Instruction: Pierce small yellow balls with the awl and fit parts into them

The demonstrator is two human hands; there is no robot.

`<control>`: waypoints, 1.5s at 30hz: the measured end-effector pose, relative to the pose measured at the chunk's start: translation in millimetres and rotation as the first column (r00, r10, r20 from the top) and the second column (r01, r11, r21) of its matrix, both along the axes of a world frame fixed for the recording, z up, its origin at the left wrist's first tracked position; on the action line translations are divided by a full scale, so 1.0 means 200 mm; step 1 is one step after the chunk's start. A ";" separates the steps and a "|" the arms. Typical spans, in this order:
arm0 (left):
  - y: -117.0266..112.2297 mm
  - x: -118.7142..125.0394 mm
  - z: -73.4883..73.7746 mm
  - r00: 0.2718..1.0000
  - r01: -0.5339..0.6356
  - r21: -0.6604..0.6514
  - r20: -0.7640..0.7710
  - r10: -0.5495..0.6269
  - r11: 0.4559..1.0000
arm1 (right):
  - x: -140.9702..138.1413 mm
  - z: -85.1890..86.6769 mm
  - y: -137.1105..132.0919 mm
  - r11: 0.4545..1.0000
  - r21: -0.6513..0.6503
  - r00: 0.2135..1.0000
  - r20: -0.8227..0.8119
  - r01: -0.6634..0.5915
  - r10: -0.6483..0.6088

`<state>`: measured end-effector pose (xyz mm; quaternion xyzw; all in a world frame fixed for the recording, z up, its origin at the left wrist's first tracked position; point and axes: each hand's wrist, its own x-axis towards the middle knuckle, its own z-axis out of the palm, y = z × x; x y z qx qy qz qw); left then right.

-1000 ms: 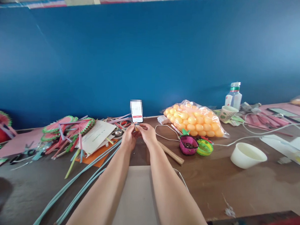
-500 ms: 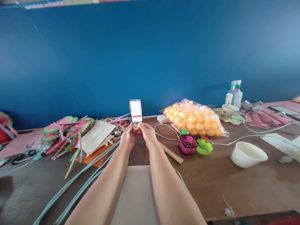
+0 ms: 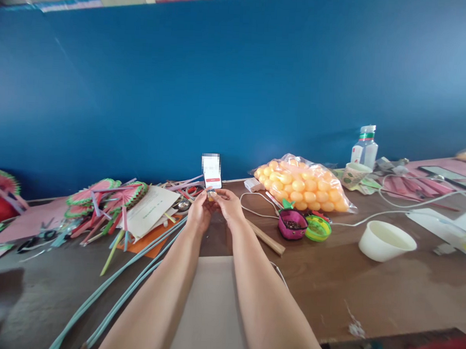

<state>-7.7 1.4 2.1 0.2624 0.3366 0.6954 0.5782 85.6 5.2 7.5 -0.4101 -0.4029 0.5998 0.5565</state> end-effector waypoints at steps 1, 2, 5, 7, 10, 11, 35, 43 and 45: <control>0.00 0.00 0.00 1.000 -0.001 0.002 -0.004 0.001 1.000 | 0.00 0.00 0.00 1.000 0.004 1.000 0.013 0.004 -0.004; 0.00 0.00 0.00 1.000 -0.003 0.005 -0.009 0.003 1.000 | 0.00 0.00 0.00 1.000 0.010 1.000 0.022 0.005 -0.005; 0.00 -0.01 0.00 1.000 -0.007 0.006 -0.018 0.007 1.000 | 0.00 -0.01 0.00 1.000 0.020 0.999 0.037 0.002 -0.003; -0.01 -0.01 0.01 1.000 -0.011 0.008 -0.017 0.011 1.000 | 0.00 0.00 0.00 1.000 0.013 1.000 0.016 -0.010 0.010; -0.02 -0.01 0.03 1.000 -0.012 0.017 -0.007 0.012 1.000 | 0.01 0.02 -0.01 0.999 -0.031 0.997 -0.067 -0.034 0.032; -0.03 0.00 0.04 1.000 -0.013 0.016 -0.004 0.013 1.000 | 0.02 0.03 -0.02 0.998 -0.049 0.995 -0.097 -0.039 0.034; -0.03 0.01 0.02 0.996 0.029 0.164 -0.083 -0.016 0.986 | 0.03 0.02 0.00 0.992 -0.079 0.957 -0.282 -0.093 0.067; -0.03 0.02 0.01 0.993 0.012 0.167 -0.121 0.008 0.986 | 0.04 0.00 0.02 0.994 -0.065 0.958 -0.277 -0.090 0.069; -0.02 0.02 0.01 0.994 0.000 0.146 -0.107 0.016 0.989 | 0.04 0.00 0.02 0.994 -0.059 0.960 -0.271 -0.095 0.076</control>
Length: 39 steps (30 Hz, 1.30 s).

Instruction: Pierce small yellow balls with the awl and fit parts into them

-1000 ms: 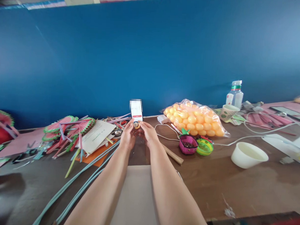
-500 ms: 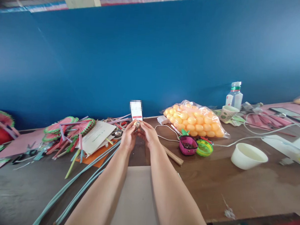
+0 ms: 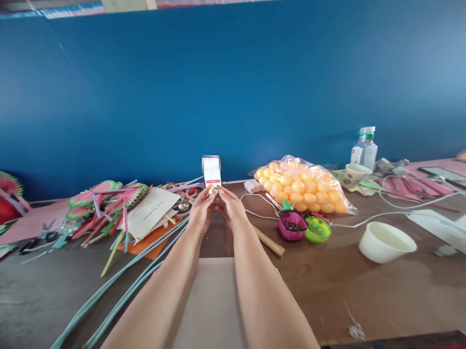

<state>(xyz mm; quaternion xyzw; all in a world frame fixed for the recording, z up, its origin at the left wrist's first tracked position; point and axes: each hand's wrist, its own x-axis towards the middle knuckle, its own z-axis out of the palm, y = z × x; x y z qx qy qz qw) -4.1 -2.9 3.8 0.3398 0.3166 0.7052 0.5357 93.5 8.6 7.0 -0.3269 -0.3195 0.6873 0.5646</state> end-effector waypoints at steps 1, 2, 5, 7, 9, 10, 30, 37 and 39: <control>0.00 0.00 0.00 1.000 -0.005 -0.010 0.012 0.005 1.000 | 0.00 0.00 0.00 1.000 0.004 1.000 0.004 -0.003 0.003; 0.01 0.00 0.00 1.000 -0.008 -0.019 0.027 0.009 1.000 | 0.00 0.01 0.00 1.000 0.005 1.000 0.007 -0.006 0.006; 0.01 0.00 0.00 0.997 -0.007 -0.038 0.070 0.009 0.999 | 0.00 0.01 -0.01 1.000 -0.005 1.000 0.000 -0.002 0.002; 0.01 0.00 0.00 0.996 0.001 -0.055 0.092 0.004 0.998 | 0.00 0.02 -0.01 1.000 -0.008 1.000 -0.010 0.003 -0.003; 0.00 0.00 0.01 0.995 0.006 -0.074 0.104 0.002 0.997 | 0.00 0.02 -0.01 1.000 -0.007 1.000 -0.013 0.002 -0.002; 0.00 0.00 0.01 0.994 0.007 -0.082 0.107 0.002 0.997 | 0.00 0.02 -0.01 1.000 -0.006 1.000 -0.011 0.001 -0.001; 0.02 0.00 -0.01 0.990 -0.028 -0.081 0.135 0.039 0.996 | -0.02 0.01 -0.02 0.997 0.066 0.993 0.111 0.027 -0.035; 0.03 -0.01 -0.02 0.990 -0.030 -0.092 0.132 0.042 0.995 | -0.02 0.01 -0.02 0.998 0.043 0.994 0.103 0.035 -0.039; 0.02 0.00 -0.01 0.990 -0.027 -0.094 0.134 0.039 0.995 | -0.02 0.01 -0.02 0.999 0.040 0.994 0.102 0.037 -0.041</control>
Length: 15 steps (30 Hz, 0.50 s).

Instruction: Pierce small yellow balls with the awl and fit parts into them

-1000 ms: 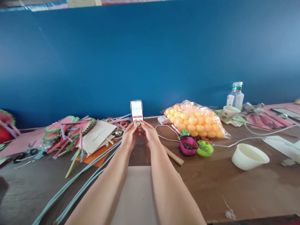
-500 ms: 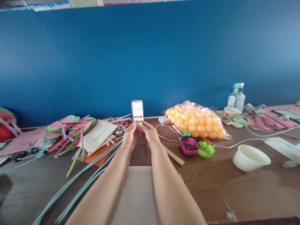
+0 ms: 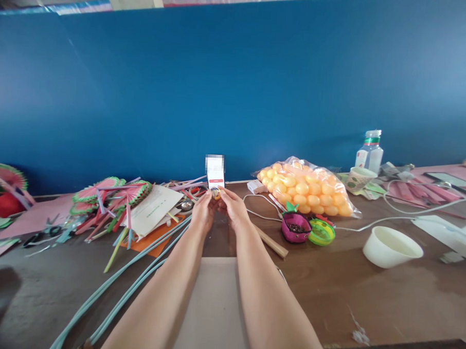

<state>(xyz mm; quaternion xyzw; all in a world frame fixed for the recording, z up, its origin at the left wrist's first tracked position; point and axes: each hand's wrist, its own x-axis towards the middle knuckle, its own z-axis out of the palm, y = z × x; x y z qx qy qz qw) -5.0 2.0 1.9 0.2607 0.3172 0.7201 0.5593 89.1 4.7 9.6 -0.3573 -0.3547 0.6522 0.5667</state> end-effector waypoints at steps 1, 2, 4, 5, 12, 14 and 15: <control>0.00 0.00 0.00 1.000 0.001 -0.001 -0.001 -0.001 1.000 | 0.00 0.00 0.00 1.000 -0.001 1.000 -0.001 0.000 0.000; -0.01 0.00 0.01 1.000 -0.001 -0.002 -0.003 0.001 1.000 | 0.00 0.00 0.00 1.000 -0.002 1.000 -0.001 -0.002 0.002; -0.01 0.01 0.01 1.000 -0.008 -0.008 -0.009 0.008 1.000 | 0.00 0.00 0.00 1.000 0.004 1.000 0.006 -0.005 0.005; -0.01 0.01 0.02 1.000 -0.013 -0.012 -0.011 0.013 1.000 | 0.00 -0.01 0.00 1.000 0.009 1.000 0.017 -0.005 0.005; -0.01 0.01 0.01 1.000 0.003 -0.018 -0.010 -0.004 1.000 | -0.01 -0.02 0.01 0.999 0.029 0.996 0.086 0.026 -0.029; -0.01 0.01 0.01 1.000 0.003 -0.024 -0.010 -0.003 1.000 | -0.02 -0.02 0.01 0.999 0.023 0.996 0.088 0.030 -0.032; -0.01 0.01 0.01 1.000 0.003 -0.025 -0.010 -0.004 1.000 | -0.02 -0.01 0.01 0.999 0.023 0.996 0.088 0.033 -0.035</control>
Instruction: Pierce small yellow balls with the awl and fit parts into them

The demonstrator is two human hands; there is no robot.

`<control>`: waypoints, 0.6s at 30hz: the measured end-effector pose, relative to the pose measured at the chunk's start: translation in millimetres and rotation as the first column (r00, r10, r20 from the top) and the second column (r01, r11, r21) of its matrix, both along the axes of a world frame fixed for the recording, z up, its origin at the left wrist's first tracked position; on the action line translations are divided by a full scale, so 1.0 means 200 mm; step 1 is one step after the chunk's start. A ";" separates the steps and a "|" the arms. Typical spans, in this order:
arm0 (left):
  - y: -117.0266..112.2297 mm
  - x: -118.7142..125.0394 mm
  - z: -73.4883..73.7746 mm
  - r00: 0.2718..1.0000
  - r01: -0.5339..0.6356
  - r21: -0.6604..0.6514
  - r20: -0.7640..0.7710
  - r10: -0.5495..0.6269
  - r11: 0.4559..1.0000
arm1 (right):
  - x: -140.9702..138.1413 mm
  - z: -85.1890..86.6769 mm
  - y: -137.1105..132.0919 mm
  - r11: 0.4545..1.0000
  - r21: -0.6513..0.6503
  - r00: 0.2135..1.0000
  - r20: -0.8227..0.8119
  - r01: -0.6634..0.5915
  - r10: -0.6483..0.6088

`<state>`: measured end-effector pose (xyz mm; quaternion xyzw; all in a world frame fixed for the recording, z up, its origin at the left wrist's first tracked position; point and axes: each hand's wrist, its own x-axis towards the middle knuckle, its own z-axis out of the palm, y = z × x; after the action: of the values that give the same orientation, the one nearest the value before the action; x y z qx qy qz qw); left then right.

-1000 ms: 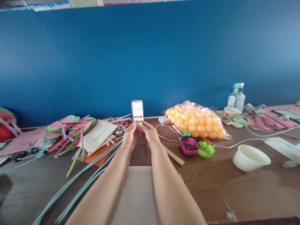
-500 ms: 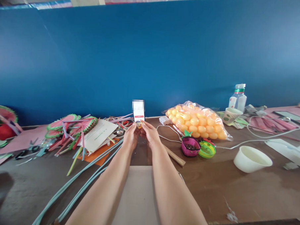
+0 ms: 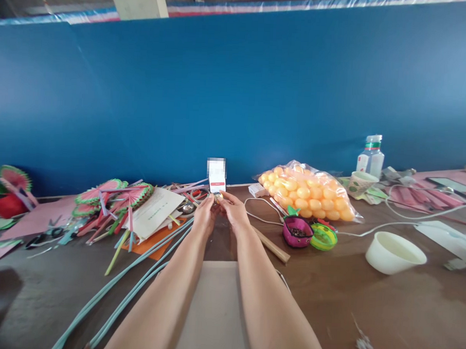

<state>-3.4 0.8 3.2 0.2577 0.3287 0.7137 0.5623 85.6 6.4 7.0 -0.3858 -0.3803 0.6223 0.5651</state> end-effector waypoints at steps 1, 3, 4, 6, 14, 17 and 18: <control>0.00 0.00 0.00 1.000 0.001 0.002 0.000 -0.001 1.000 | 0.00 0.00 0.00 1.000 -0.001 1.000 0.003 0.004 -0.004; 0.00 0.00 -0.01 1.000 0.002 0.013 -0.007 -0.002 1.000 | 0.00 0.01 0.00 1.000 -0.003 1.000 0.016 0.014 -0.014; 0.01 0.00 -0.01 1.000 0.002 0.020 -0.013 -0.002 1.000 | 0.00 0.01 0.00 1.000 -0.004 1.000 0.022 0.015 -0.014; 0.01 0.00 -0.02 1.000 -0.001 0.023 -0.027 0.001 1.000 | 0.00 0.01 -0.01 1.000 -0.006 1.000 0.026 0.006 -0.006; -0.01 0.01 0.00 1.000 -0.002 -0.021 -0.027 0.002 1.000 | -0.01 -0.01 0.00 1.000 -0.012 0.999 0.042 0.025 -0.025; -0.01 0.01 0.00 1.000 0.001 -0.050 -0.023 -0.002 0.999 | -0.01 -0.02 0.01 1.000 -0.011 0.999 0.040 0.018 -0.017; -0.01 0.01 0.00 1.000 0.007 -0.060 -0.020 -0.009 0.998 | -0.01 -0.02 0.01 1.000 -0.014 0.999 0.048 0.018 -0.018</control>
<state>-2.3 -0.7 2.7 0.2494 0.3545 0.6987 0.5692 84.1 7.5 3.1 -0.4081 -0.3855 0.6106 0.5586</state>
